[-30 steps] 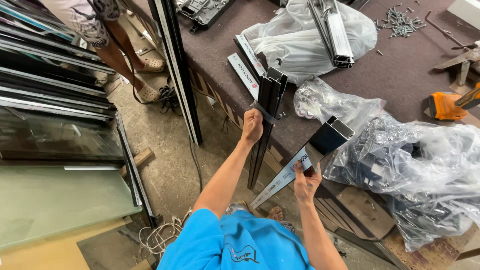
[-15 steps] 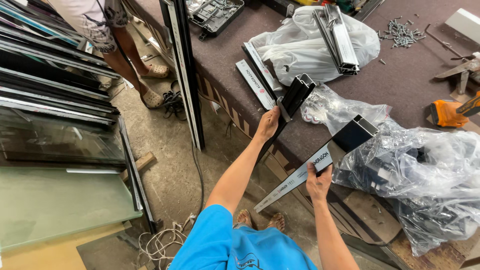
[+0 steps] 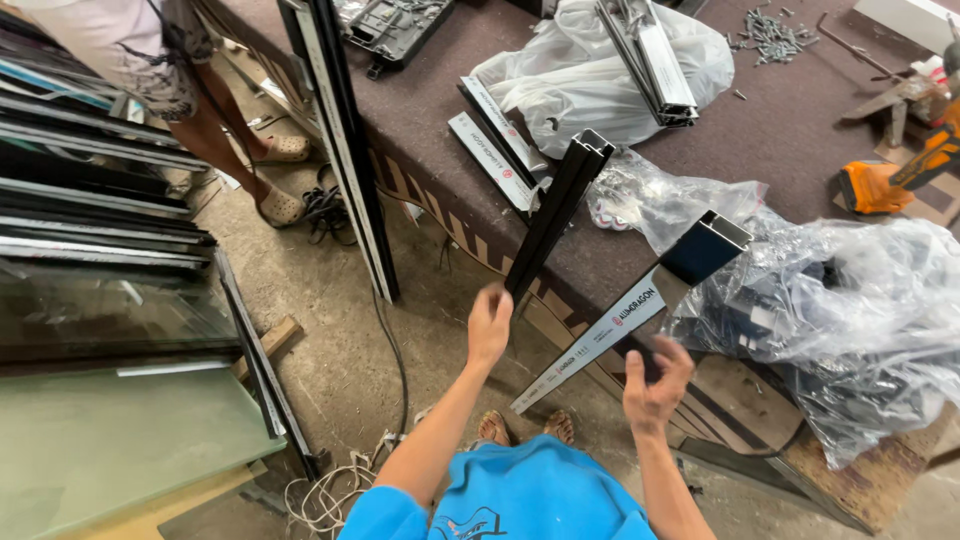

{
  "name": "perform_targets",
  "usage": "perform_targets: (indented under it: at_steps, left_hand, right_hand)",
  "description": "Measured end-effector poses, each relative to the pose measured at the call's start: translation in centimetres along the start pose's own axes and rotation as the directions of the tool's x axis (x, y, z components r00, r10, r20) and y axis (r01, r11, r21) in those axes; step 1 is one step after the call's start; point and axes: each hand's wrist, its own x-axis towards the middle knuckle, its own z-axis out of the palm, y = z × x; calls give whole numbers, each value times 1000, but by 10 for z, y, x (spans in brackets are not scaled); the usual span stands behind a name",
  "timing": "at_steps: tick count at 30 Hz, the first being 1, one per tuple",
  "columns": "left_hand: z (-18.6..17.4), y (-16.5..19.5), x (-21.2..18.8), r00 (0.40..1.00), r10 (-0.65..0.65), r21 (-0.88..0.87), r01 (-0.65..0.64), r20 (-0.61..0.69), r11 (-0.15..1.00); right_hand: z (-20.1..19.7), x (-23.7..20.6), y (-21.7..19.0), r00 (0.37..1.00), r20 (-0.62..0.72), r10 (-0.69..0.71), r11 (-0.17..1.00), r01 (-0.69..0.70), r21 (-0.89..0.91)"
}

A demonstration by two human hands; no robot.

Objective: The person assembles aluminum window frame components by inserting black plastic corner connectors and fastening them with screws using a cordless drill. They handle multiple frame profiles and hardware pieces on a workbench.

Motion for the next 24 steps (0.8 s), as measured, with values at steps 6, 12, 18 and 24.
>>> perform_targets:
  at_steps: [6, 12, 18, 24]
  left_hand:
    - [-80, -33, -26, 994, 21, 8, -20, -103, 1000]
    - [-115, -10, -8, 991, -132, -3, 132, 32, 991]
    - [-194, 136, 24, 875, 463, -94, -478, -144, 874]
    - [-207, 169, -24, 378, 802, -106, -921, -462, 374]
  right_hand:
    - [-53, -8, 14, 984, 101, 149, 846, -179, 502]
    - [-19, 44, -28, 619, 723, 307, 948, -268, -173]
    - [-2, 112, -157, 420, 847, -327, 939, 242, 243]
    - [-38, 72, -216, 833, 309, -459, 447, -84, 891]
